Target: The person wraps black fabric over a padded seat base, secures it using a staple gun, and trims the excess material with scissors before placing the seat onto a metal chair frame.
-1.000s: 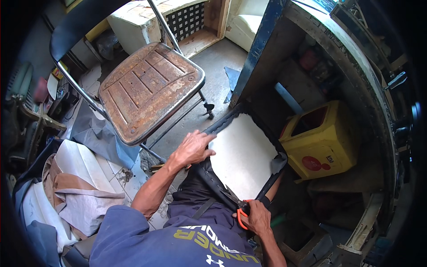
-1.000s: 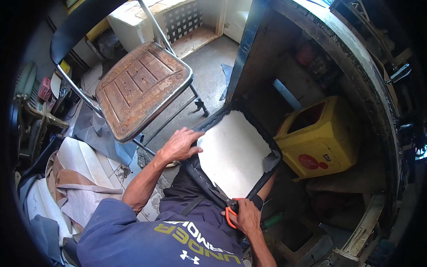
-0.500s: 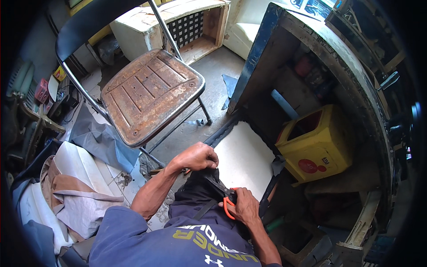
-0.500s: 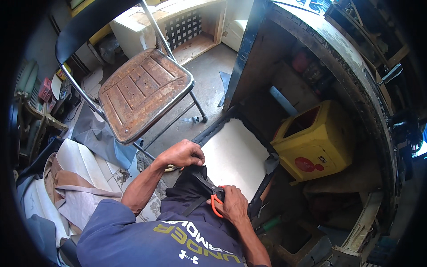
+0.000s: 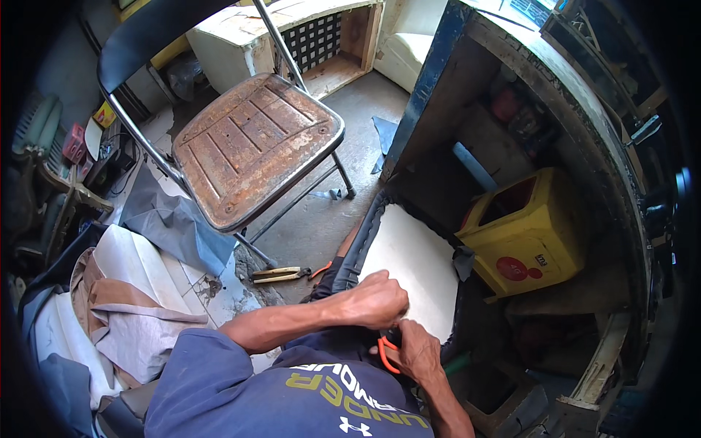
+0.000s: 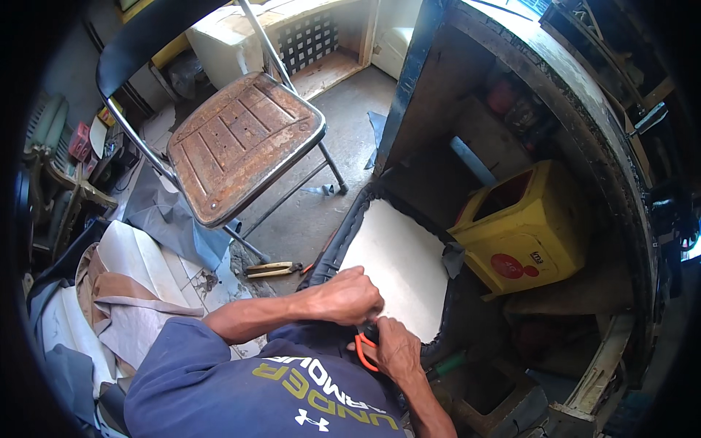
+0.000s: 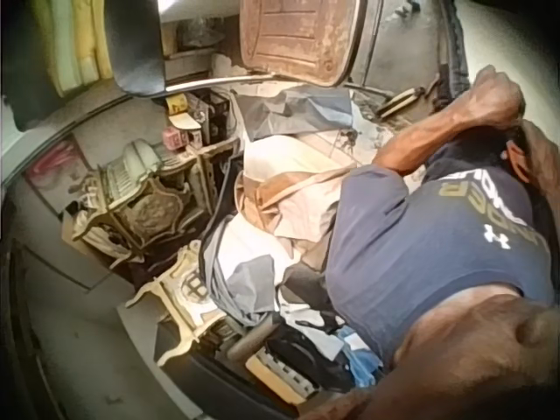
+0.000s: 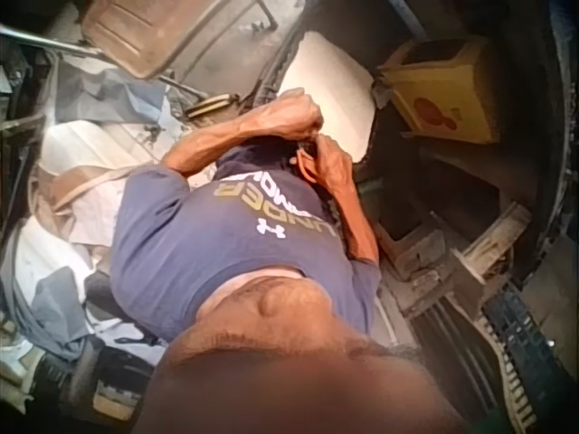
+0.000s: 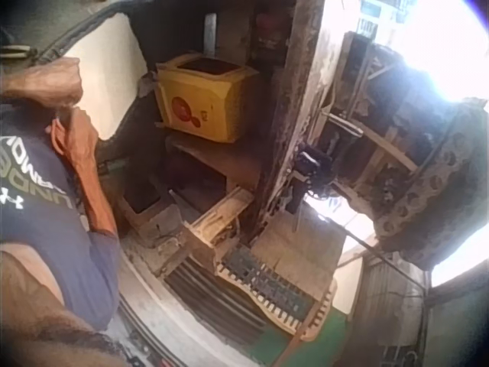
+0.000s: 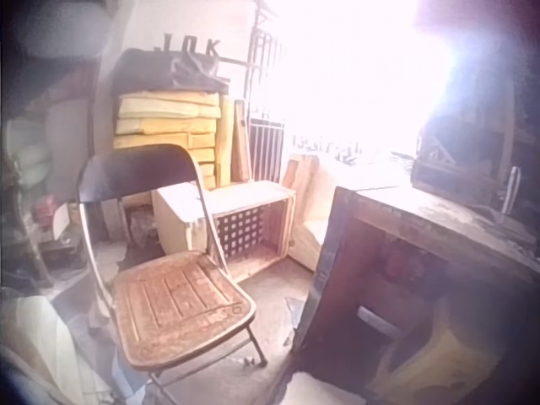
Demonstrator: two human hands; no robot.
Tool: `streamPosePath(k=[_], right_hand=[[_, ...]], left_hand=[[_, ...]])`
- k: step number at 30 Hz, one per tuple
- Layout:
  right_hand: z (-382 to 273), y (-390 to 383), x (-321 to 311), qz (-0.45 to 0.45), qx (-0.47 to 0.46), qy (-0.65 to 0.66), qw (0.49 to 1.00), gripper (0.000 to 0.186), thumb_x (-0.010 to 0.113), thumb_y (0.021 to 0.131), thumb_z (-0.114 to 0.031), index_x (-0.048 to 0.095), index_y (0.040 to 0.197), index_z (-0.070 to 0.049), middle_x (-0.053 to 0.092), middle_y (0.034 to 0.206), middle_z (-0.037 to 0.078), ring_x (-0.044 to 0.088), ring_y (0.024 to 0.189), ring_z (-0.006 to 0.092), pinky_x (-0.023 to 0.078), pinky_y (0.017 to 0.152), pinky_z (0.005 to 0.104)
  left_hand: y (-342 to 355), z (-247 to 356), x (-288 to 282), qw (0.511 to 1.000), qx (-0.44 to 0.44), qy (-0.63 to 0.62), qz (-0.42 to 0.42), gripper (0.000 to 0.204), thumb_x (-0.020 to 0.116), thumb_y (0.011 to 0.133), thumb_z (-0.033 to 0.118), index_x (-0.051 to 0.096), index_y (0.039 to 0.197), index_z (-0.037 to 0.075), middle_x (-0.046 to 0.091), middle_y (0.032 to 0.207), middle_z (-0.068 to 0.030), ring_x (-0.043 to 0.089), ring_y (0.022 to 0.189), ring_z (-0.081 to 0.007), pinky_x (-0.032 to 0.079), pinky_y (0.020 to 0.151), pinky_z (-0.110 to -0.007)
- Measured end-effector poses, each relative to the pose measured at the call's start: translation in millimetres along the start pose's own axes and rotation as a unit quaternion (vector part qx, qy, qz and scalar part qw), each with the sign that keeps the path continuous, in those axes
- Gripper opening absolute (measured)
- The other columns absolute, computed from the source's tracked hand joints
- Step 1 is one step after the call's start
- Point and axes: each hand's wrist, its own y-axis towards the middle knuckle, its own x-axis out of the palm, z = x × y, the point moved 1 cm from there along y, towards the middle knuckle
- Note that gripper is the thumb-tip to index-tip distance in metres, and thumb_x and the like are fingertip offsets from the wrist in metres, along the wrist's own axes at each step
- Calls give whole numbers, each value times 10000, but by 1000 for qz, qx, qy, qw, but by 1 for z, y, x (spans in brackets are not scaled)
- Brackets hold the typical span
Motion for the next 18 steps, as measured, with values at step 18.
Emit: streamPosePath(k=[18], right_hand=[[43, -130, 39, 138, 161, 46, 976, 651, 890, 744, -640, 666, 914, -53, 671, 750, 126, 708, 714, 376, 506, 603, 502]], left_hand=[[57, -25, 18, 954, 221, 28, -201, 502, 789, 902, 427, 747, 1311, 138, 750, 1151, -127, 655, 1192, -327, 439, 1048, -506]])
